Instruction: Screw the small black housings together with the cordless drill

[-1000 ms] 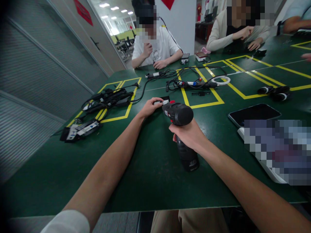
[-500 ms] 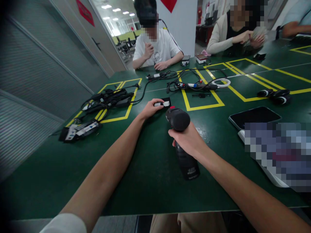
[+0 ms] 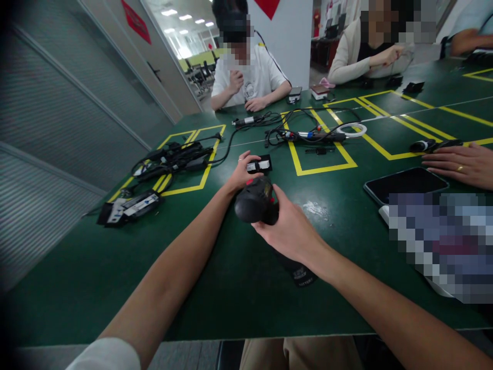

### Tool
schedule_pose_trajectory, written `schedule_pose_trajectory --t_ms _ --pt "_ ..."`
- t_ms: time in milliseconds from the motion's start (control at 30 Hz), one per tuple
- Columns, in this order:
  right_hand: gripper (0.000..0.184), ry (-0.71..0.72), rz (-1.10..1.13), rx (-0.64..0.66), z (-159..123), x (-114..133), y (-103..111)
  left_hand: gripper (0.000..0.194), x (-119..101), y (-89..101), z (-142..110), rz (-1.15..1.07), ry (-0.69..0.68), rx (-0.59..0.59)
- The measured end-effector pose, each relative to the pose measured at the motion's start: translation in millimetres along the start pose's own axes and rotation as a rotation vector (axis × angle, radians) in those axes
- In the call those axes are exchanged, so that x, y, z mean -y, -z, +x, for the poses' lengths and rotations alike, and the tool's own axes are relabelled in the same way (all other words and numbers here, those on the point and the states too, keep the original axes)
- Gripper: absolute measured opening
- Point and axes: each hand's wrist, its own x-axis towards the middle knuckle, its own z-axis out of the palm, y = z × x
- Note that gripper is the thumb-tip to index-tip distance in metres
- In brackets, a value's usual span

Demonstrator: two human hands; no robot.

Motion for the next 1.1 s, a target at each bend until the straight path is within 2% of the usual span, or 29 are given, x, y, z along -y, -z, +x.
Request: schedule_pose_trajectory --t_ms 100,167,300,433,567,667,800,900,933,1000,1067,1100 --pt "0.076 -0.042 -0.058 0.014 -3.0 -1.2 -2.3 0.058 0.1 -3.1 -1.3 0.047 -0.022 -0.038" --pt "0.08 -0.061 -0.092 0.025 -4.3 -2.4 -3.4 0.057 -1.3 -4.1 -2.5 0.069 -0.044 -0.057" --pt "0.083 -0.051 -0.197 0.062 -6.7 -6.6 -8.1 0.054 -7.3 -2.2 -5.6 0.094 -0.097 -0.088" --pt "0.087 -0.089 -0.446 0.093 -11.5 -9.2 -16.8 0.049 -13.4 3.2 -8.0 0.143 -0.124 -0.087" --pt "0.084 -0.078 -0.666 0.12 -13.7 -5.2 -28.8 0.039 -16.0 7.6 -8.6 0.177 -0.144 -0.084" --pt "0.087 -0.094 -0.721 0.119 -12.9 1.0 -40.2 0.037 -17.2 8.3 -11.3 0.171 -0.166 -0.09" --pt "0.09 -0.151 -0.66 0.097 -9.8 11.8 -47.1 0.037 -21.9 8.7 -17.3 0.137 -0.177 -0.123" --pt "0.08 -0.106 -0.593 0.091 5.2 18.6 -36.6 0.036 -31.4 16.6 -14.6 0.112 -0.13 -0.174" --pt "0.077 -0.083 -0.578 0.049 14.9 19.8 -30.6 0.036 -36.6 21.6 -11.2 0.098 -0.116 -0.187" --pt "0.069 -0.016 -0.486 -0.126 41.0 19.9 -17.1 0.036 -50.8 34.0 -1.9 0.055 -0.11 -0.179" --pt "0.064 0.044 -0.236 -0.294 71.7 16.9 -3.7 0.036 -70.4 45.5 7.1 -0.001 -0.136 -0.104" --pt "0.061 0.017 -0.067 -0.319 86.4 14.1 2.5 0.035 -81.7 49.1 10.2 -0.022 -0.155 -0.043"
